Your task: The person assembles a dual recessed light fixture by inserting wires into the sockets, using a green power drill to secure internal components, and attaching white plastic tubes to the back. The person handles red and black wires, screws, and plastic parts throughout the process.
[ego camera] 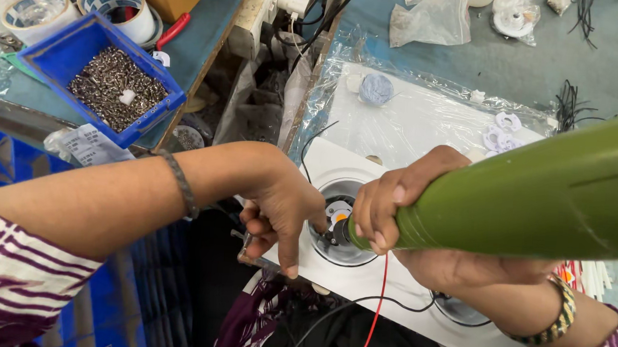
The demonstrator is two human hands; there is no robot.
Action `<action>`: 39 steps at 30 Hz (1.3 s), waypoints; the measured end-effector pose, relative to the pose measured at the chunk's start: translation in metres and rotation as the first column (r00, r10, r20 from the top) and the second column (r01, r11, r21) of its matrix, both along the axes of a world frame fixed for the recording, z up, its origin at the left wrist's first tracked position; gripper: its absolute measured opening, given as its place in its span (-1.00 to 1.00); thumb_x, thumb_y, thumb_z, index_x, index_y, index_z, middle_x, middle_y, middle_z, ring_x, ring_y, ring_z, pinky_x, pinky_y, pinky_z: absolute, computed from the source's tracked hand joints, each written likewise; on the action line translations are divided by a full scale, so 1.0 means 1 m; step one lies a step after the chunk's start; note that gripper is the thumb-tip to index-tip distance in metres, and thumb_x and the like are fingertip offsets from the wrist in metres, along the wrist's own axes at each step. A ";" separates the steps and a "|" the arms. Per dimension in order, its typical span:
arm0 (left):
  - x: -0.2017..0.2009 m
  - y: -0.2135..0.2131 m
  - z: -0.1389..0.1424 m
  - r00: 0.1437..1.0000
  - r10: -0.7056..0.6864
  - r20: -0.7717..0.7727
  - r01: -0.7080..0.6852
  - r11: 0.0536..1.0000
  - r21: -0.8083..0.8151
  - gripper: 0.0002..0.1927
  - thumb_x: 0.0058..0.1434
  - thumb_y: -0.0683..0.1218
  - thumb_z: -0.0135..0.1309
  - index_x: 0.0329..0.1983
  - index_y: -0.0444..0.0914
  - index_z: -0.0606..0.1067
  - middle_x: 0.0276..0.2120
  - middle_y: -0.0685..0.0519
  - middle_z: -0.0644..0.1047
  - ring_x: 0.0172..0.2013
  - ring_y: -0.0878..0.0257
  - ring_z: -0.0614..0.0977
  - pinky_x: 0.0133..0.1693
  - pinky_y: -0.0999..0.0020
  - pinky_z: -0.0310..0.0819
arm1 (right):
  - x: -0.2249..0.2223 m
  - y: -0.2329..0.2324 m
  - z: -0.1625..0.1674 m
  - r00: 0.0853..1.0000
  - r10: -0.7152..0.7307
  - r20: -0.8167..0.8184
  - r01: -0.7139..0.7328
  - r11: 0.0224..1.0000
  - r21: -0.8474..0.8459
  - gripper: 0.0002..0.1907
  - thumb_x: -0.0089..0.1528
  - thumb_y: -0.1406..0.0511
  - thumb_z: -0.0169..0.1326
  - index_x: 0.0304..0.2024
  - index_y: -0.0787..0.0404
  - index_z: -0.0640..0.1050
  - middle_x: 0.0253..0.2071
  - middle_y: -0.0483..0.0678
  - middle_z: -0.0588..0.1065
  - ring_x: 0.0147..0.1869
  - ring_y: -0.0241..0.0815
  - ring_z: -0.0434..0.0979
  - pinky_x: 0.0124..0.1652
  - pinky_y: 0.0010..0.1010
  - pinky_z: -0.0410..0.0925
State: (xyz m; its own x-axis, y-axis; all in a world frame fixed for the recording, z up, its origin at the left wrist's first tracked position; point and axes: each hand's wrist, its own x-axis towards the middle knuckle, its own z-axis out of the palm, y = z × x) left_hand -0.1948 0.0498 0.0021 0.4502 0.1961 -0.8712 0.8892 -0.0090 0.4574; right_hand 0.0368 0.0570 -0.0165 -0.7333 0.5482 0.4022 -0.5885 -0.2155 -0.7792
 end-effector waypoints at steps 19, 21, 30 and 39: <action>0.001 0.010 -0.005 1.000 0.012 -0.028 -0.014 0.997 -0.070 0.24 -0.07 0.04 0.40 0.55 -0.27 -0.09 -0.64 -0.12 0.60 -0.77 0.27 0.45 -0.66 0.39 0.23 | -0.010 -0.020 0.018 0.950 -0.180 0.253 0.151 0.980 0.132 0.06 -0.07 -0.50 0.12 -0.13 0.33 0.40 -0.48 0.11 0.47 -0.34 0.01 0.52 -0.21 -0.05 0.39; 0.001 0.010 -0.006 1.000 0.001 -0.013 -0.002 0.997 -0.071 0.23 -0.08 0.04 0.40 0.55 -0.26 -0.07 -0.64 -0.12 0.60 -0.77 0.28 0.46 -0.66 0.39 0.24 | -0.002 -0.019 0.032 0.871 -0.175 0.460 0.159 0.985 0.073 0.05 -0.06 -0.45 0.17 -0.20 0.40 0.37 -0.49 0.20 0.44 -0.35 0.07 0.46 -0.17 -0.01 0.38; 0.003 0.009 -0.006 0.999 -0.034 -0.030 0.034 0.999 -0.031 0.22 -0.07 0.05 0.39 0.55 -0.25 -0.07 -0.62 -0.09 0.62 -0.76 0.28 0.46 -0.65 0.40 0.27 | -0.016 -0.022 0.030 0.990 -0.111 0.086 0.096 0.982 0.164 -0.18 0.21 -0.31 0.09 0.00 0.29 0.43 -0.40 0.12 0.48 -0.23 -0.06 0.50 -0.18 -0.21 0.34; 0.002 0.008 -0.006 0.999 -0.032 -0.024 0.031 0.999 -0.040 0.23 -0.06 0.06 0.39 0.56 -0.24 -0.10 -0.62 -0.08 0.62 -0.76 0.28 0.47 -0.64 0.39 0.27 | -0.010 -0.023 0.039 0.974 -0.059 0.220 0.041 0.996 0.084 -0.36 0.29 -0.16 0.13 0.00 0.25 0.44 -0.28 0.14 0.50 -0.13 0.00 0.45 -0.07 -0.11 0.29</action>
State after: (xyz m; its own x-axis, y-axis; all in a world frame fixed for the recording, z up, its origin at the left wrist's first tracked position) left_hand -0.1928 0.0580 -0.0037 0.4336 0.1469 -0.8890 0.8999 -0.0191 0.4358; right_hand 0.0273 0.0337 0.0225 -0.7813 0.5598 0.2760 -0.4078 -0.1232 -0.9047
